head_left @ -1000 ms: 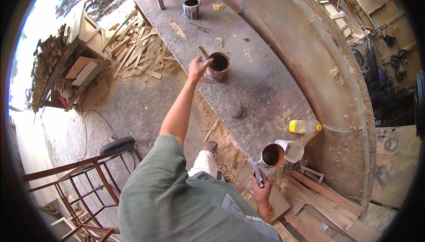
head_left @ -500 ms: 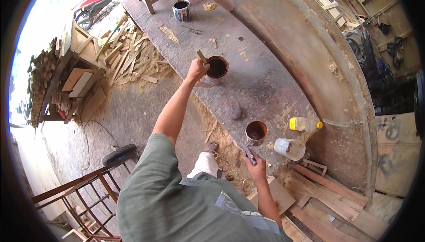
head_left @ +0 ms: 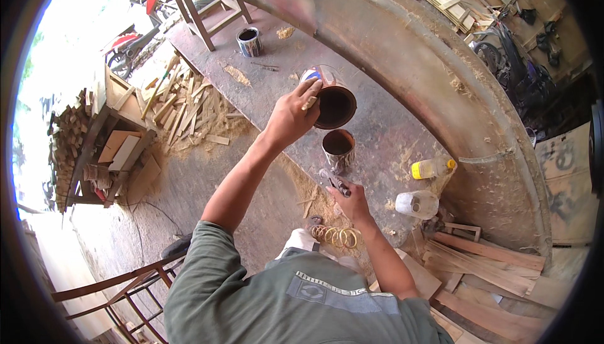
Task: The person spray paints the frame of a metal cart using a spray gun. The person also wipes their hands with a cloth and wipes the nozzle of the spray gun.
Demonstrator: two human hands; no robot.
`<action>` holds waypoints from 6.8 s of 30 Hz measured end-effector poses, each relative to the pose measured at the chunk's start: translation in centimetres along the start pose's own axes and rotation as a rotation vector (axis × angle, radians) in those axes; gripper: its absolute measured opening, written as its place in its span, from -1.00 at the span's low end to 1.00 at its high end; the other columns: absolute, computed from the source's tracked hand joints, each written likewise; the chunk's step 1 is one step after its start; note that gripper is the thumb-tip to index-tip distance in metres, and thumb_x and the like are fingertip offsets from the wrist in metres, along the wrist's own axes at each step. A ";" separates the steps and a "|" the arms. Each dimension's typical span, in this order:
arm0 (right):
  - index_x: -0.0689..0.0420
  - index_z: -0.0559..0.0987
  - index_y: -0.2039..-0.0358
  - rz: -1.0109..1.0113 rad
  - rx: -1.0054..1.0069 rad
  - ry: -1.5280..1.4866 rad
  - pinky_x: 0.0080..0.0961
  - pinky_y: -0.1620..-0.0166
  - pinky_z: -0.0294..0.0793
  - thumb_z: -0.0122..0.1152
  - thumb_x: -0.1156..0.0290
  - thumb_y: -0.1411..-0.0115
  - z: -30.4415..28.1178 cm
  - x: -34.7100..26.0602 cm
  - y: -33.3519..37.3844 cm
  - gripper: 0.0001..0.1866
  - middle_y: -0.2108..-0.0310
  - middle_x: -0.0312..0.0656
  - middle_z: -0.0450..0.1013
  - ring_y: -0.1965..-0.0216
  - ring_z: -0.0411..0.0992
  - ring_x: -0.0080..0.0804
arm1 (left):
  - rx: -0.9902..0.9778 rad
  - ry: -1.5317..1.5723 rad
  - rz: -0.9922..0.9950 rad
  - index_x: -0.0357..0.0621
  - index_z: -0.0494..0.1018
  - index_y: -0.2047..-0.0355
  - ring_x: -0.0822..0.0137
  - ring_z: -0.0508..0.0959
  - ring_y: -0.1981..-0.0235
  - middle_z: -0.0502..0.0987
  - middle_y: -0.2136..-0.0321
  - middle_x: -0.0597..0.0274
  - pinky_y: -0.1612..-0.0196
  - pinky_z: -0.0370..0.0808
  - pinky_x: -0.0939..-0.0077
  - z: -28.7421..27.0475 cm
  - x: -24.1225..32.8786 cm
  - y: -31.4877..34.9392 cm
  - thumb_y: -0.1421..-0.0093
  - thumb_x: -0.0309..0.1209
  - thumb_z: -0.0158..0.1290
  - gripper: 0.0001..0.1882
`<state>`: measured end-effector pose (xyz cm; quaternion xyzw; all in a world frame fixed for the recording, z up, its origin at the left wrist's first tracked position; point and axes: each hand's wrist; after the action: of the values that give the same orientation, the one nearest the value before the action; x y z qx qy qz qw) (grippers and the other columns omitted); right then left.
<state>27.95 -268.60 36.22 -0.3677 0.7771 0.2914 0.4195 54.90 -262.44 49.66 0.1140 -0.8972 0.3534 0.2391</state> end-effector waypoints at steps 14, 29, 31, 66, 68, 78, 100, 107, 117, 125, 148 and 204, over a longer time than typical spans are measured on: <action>0.24 0.64 -0.04 -0.230 0.069 -0.121 -0.41 0.20 0.56 0.42 0.32 -0.21 0.0 -5.8 -1.4 -0.58 0.27 0.11 0.65 0.32 0.64 -0.31 | -0.134 -0.379 0.294 -0.40 0.30 -0.29 -0.07 0.55 -0.13 0.33 -0.29 -0.14 -0.03 0.64 0.18 -4.2 4.2 -0.6 -0.15 -0.61 0.15 -0.34; 0.20 0.64 -0.04 -0.424 0.168 -0.103 -0.40 0.34 0.51 0.42 0.34 -0.22 0.8 -7.3 -3.0 -0.61 0.43 0.04 0.62 0.49 0.53 -0.47 | 0.028 -0.460 0.572 -0.47 0.34 -0.25 0.15 0.62 0.09 0.27 -0.34 -0.22 0.10 0.64 0.29 -7.4 6.7 -1.9 0.06 -0.52 0.22 -0.21; 0.19 0.63 -0.04 -0.470 0.184 -0.111 -0.40 0.35 0.51 0.43 0.32 -0.22 0.9 -7.3 -3.2 -0.59 0.44 0.04 0.61 0.51 0.54 -0.42 | 0.051 -0.476 0.575 -0.47 0.36 -0.24 0.16 0.63 0.10 0.28 -0.33 -0.22 0.10 0.63 0.31 -7.5 6.6 -1.9 0.05 -0.52 0.21 -0.23; 0.33 0.58 -0.10 0.125 0.284 -0.164 -0.41 0.13 0.58 0.39 0.45 -0.22 -1.9 5.0 15.1 -0.55 0.24 -0.03 0.66 0.24 0.63 -0.37 | 0.432 0.185 -1.060 -0.35 0.49 -0.02 0.26 0.67 0.35 0.64 0.36 0.00 0.26 0.56 0.35 17.2 -16.4 17.5 -0.08 0.00 0.41 -0.29; 0.33 0.58 -0.10 0.126 0.293 -0.120 -0.41 0.12 0.59 0.40 0.46 -0.21 -2.0 5.0 15.6 -0.55 0.23 -0.01 0.66 0.23 0.64 -0.36 | 0.484 -0.020 -1.076 -0.30 0.44 -0.02 0.22 0.62 0.19 0.60 0.23 0.02 0.12 0.52 0.33 16.5 -13.0 18.5 -0.11 -0.04 0.41 -0.32; 0.31 0.57 -0.12 0.060 0.190 -0.005 -0.43 0.08 0.59 0.41 0.51 -0.20 -2.6 3.7 17.2 -0.53 0.18 -0.01 0.67 0.18 0.65 -0.35 | -0.382 -0.247 -0.429 0.03 0.34 -0.32 0.07 0.35 -0.23 0.42 -0.22 0.15 -0.18 0.33 -0.09 27.3 -6.3 22.7 -0.02 -0.09 0.38 -0.15; 0.19 0.55 -0.18 -0.448 -0.374 0.007 -0.30 0.03 0.60 0.42 0.43 -0.20 -7.6 8.2 25.8 -0.48 0.04 0.09 0.61 0.05 0.64 -0.10 | -0.253 -0.141 -0.347 0.30 0.38 -0.33 0.03 0.55 -0.06 0.51 -0.06 0.06 -0.17 0.43 0.10 -3.5 32.1 25.0 -0.06 -0.16 0.40 -0.20; 0.21 0.59 -0.10 -0.702 -0.857 -0.026 -0.26 0.15 0.62 0.43 0.40 -0.19 -2.0 3.7 34.4 -0.54 0.16 0.10 0.63 0.17 0.65 0.04 | -0.236 -0.507 -0.743 -0.02 0.42 -0.25 -0.11 0.57 0.09 0.47 0.08 -0.21 -0.04 0.49 0.09 -7.6 47.0 38.2 -0.08 -0.19 0.34 -0.28; 0.07 0.59 -0.18 -0.993 -1.544 0.038 -0.26 0.10 0.62 0.41 0.36 -0.21 7.5 2.1 53.8 -0.50 0.07 0.06 0.62 0.11 0.65 0.00 | 0.210 -0.567 -1.471 -0.07 0.34 -0.31 -0.31 0.59 0.05 0.44 0.04 -0.35 -0.04 0.56 0.02 -9.7 70.0 58.9 -0.14 -0.17 0.34 -0.24; 0.01 0.53 -0.24 -1.241 -1.944 0.121 -0.09 0.07 0.62 0.34 0.24 -0.26 14.9 1.1 77.2 -0.47 0.02 0.15 0.58 0.11 0.60 0.17 | 0.576 -0.709 -1.855 0.03 0.33 -0.32 -0.24 0.61 0.05 0.47 0.01 -0.19 -0.02 0.59 0.04 -10.6 89.4 75.2 -0.11 -0.15 0.37 -0.22; 0.15 0.56 -0.16 -1.134 -2.283 -0.257 -0.14 0.16 0.56 0.37 0.27 -0.23 34.4 -8.5 121.8 -0.49 0.23 0.13 0.61 0.24 0.59 0.10 | 2.437 -1.271 -1.304 -0.23 0.48 0.09 0.33 0.60 0.31 0.66 0.23 0.10 0.23 0.41 0.42 -5.1 108.9 124.1 -0.45 0.11 -0.17 -0.42; 0.20 0.52 -0.18 -0.548 -0.919 0.013 -0.30 0.22 0.61 0.42 0.44 -0.19 86.7 -10.0 162.1 -0.46 0.14 0.02 0.59 0.22 0.63 -0.03 | 0.089 0.507 -1.524 -0.26 0.56 0.02 0.46 0.59 0.38 0.59 0.43 0.20 0.34 0.49 0.48 -72.3 93.8 186.0 -0.21 -0.12 0.34 -0.50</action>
<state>-62.58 -108.60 26.81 -0.7048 0.4475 0.4790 0.2713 -70.03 -81.24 35.63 0.6206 -0.4761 0.1436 0.6063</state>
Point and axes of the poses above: each hand's wrist, its own y-axis away from the middle knuckle, its own z-axis out of the palm, x = y × z
